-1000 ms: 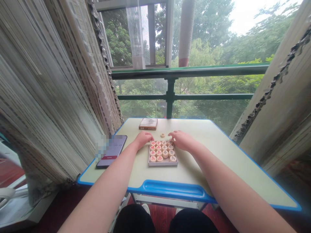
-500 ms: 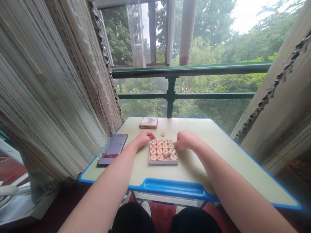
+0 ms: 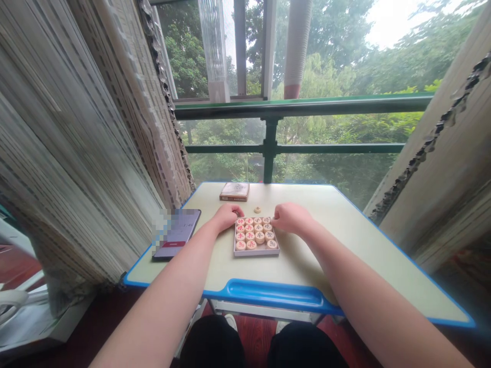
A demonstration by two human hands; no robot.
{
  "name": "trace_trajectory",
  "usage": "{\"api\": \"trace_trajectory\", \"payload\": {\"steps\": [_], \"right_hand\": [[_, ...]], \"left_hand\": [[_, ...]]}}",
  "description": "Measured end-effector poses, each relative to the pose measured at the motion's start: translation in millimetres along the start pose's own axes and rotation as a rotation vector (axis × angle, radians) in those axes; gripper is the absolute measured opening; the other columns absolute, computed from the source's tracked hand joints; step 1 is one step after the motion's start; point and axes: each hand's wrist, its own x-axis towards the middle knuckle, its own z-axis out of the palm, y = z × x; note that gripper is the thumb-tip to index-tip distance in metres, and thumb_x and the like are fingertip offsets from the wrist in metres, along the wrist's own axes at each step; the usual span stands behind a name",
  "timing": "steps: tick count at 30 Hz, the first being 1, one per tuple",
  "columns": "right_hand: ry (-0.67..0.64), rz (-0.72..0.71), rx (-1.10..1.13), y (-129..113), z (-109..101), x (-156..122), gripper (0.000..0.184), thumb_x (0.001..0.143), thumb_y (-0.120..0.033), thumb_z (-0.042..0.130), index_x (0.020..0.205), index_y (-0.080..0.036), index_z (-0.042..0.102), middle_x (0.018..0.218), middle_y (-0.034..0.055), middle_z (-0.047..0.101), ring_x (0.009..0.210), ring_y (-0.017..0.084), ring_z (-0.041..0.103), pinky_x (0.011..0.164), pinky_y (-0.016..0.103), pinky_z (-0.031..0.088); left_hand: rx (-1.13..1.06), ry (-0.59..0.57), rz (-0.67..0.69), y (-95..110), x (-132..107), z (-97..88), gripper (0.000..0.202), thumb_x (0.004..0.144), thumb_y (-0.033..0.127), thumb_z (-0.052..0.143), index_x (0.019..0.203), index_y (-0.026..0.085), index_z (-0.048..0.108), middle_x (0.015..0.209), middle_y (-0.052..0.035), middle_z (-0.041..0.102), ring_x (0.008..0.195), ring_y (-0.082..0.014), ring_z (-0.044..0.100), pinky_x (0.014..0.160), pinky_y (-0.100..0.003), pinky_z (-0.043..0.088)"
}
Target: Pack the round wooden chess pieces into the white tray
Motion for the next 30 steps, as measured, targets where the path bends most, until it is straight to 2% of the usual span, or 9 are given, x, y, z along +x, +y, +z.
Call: {"api": "trace_trajectory", "payload": {"steps": [4, 9, 12, 14, 16, 18, 21, 30], "right_hand": [[0.039, 0.004, 0.029, 0, 7, 5, 0.022, 0.07, -0.035, 0.053, 0.079, -0.021, 0.066, 0.086, 0.008, 0.067, 0.073, 0.02, 0.059, 0.056, 0.027, 0.04], [0.102, -0.001, 0.092, 0, 1, 2, 0.02, 0.071, -0.034, 0.055, 0.083, -0.02, 0.064, 0.089, 0.0074, 0.065, 0.077, 0.02, 0.058, 0.059, 0.026, 0.04], [0.095, -0.23, 0.212, -4, -12, -11, 0.018, 0.069, -0.031, 0.059, 0.082, -0.02, 0.063, 0.09, 0.0046, 0.063, 0.077, 0.017, 0.056, 0.061, 0.023, 0.04], [-0.001, -0.416, 0.299, -9, -19, -20, 0.018, 0.067, -0.03, 0.061, 0.082, -0.021, 0.064, 0.088, 0.0023, 0.063, 0.075, 0.015, 0.055, 0.062, 0.022, 0.04], [-0.101, -0.494, 0.31, -15, -22, -26, 0.018, 0.065, -0.03, 0.063, 0.081, -0.021, 0.065, 0.083, 0.0014, 0.062, 0.07, 0.014, 0.054, 0.058, 0.022, 0.039], [-0.147, -0.503, 0.29, -20, -20, -30, 0.019, 0.063, -0.029, 0.064, 0.08, -0.021, 0.066, 0.079, 0.001, 0.061, 0.066, 0.013, 0.053, 0.054, 0.021, 0.037], [-0.142, -0.505, 0.276, -25, -17, -31, 0.019, 0.062, -0.026, 0.064, 0.08, -0.021, 0.067, 0.077, 0.0008, 0.06, 0.064, 0.012, 0.051, 0.051, 0.02, 0.034], [-0.137, -0.544, 0.297, -26, -16, -29, 0.019, 0.064, -0.025, 0.066, 0.082, -0.02, 0.068, 0.076, 0.0008, 0.059, 0.064, 0.011, 0.048, 0.053, 0.021, 0.033]], "left_hand": [[0.036, 0.106, -0.018, -3, 2, 0.4, 0.031, 0.048, 0.001, 0.041, 0.063, 0.014, 0.064, 0.062, -0.0015, 0.061, 0.062, -0.0126, 0.052, 0.059, -0.023, 0.039], [0.029, 0.123, -0.026, 0, 1, -0.6, 0.029, 0.049, 0.001, 0.044, 0.064, 0.014, 0.065, 0.063, -0.002, 0.062, 0.063, -0.0137, 0.053, 0.061, -0.024, 0.04], [0.026, 0.121, -0.027, 1, 0, -0.7, 0.027, 0.05, 0.001, 0.044, 0.063, 0.014, 0.065, 0.064, -0.0024, 0.063, 0.064, -0.0143, 0.053, 0.063, -0.025, 0.041], [0.024, 0.119, -0.023, 1, 0, -0.7, 0.027, 0.05, 0.002, 0.044, 0.063, 0.014, 0.065, 0.066, -0.0027, 0.064, 0.066, -0.0146, 0.054, 0.064, -0.025, 0.042], [0.02, 0.121, -0.016, -1, 1, -0.7, 0.028, 0.05, 0.003, 0.044, 0.064, 0.014, 0.065, 0.068, -0.0029, 0.065, 0.068, -0.0148, 0.055, 0.065, -0.025, 0.042], [0.022, 0.124, -0.012, -2, 2, -0.8, 0.028, 0.051, 0.003, 0.043, 0.064, 0.014, 0.066, 0.069, -0.003, 0.066, 0.068, -0.0149, 0.055, 0.065, -0.025, 0.042], [0.026, 0.116, -0.016, -2, 3, -0.5, 0.029, 0.05, 0.002, 0.042, 0.063, 0.014, 0.065, 0.068, -0.0032, 0.065, 0.068, -0.0146, 0.056, 0.064, -0.025, 0.042], [0.034, 0.118, -0.009, -1, 2, -1.1, 0.03, 0.051, 0.002, 0.041, 0.063, 0.013, 0.065, 0.067, -0.0036, 0.065, 0.067, -0.0144, 0.057, 0.063, -0.024, 0.042]]}}
